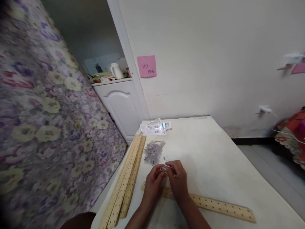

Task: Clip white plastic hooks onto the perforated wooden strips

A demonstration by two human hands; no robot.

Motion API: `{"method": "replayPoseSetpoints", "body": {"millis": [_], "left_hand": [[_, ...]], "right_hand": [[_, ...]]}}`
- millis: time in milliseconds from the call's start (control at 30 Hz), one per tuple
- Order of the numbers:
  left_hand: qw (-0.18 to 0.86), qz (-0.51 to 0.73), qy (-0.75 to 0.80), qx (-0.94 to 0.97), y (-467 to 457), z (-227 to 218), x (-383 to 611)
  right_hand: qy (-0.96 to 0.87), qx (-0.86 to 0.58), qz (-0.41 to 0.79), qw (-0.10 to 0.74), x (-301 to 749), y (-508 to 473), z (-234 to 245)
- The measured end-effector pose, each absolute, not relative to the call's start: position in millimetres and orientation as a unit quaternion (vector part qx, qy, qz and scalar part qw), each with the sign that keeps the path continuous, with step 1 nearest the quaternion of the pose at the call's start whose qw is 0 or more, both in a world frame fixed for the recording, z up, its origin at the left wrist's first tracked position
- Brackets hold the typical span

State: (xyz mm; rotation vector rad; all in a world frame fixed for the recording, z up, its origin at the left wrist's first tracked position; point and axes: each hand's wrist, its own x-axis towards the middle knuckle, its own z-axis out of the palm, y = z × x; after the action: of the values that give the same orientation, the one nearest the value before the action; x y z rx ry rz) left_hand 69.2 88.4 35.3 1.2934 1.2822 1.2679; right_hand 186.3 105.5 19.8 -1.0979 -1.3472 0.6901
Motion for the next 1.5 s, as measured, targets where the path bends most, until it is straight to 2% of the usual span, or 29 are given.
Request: {"method": "replayPoseSetpoints", "body": {"millis": [267,433,500,700,900,1033,1233,1500], "left_hand": [[0.363,0.462,0.558,0.586,84,36,60],[0.293,0.476,0.567,0.604,80,34,66],[0.310,0.478,0.573,0.589,80,32,67],[0.457,0.481,0.539,0.519,85,33,62],[0.453,0.486,0.540,0.517,88,44,51],[0.413,0.466,0.571,0.535,88,42,46],[0.271,0.437,0.586,0.626,85,42,49],[0.441,0.491,0.539,0.523,82,49,56]], "right_hand": [[-0.625,-0.504,0.235,0.548,183,104,18],[-0.638,-0.507,0.223,0.535,180,101,16],[-0.636,-0.510,0.227,0.532,180,101,16],[-0.609,-0.527,0.243,0.542,182,104,17],[-0.582,-0.527,0.262,0.561,183,107,16],[-0.513,-0.538,0.342,0.575,184,109,15],[-0.435,-0.461,0.503,0.587,187,113,18],[-0.460,-0.378,0.588,0.547,184,110,22]]}}
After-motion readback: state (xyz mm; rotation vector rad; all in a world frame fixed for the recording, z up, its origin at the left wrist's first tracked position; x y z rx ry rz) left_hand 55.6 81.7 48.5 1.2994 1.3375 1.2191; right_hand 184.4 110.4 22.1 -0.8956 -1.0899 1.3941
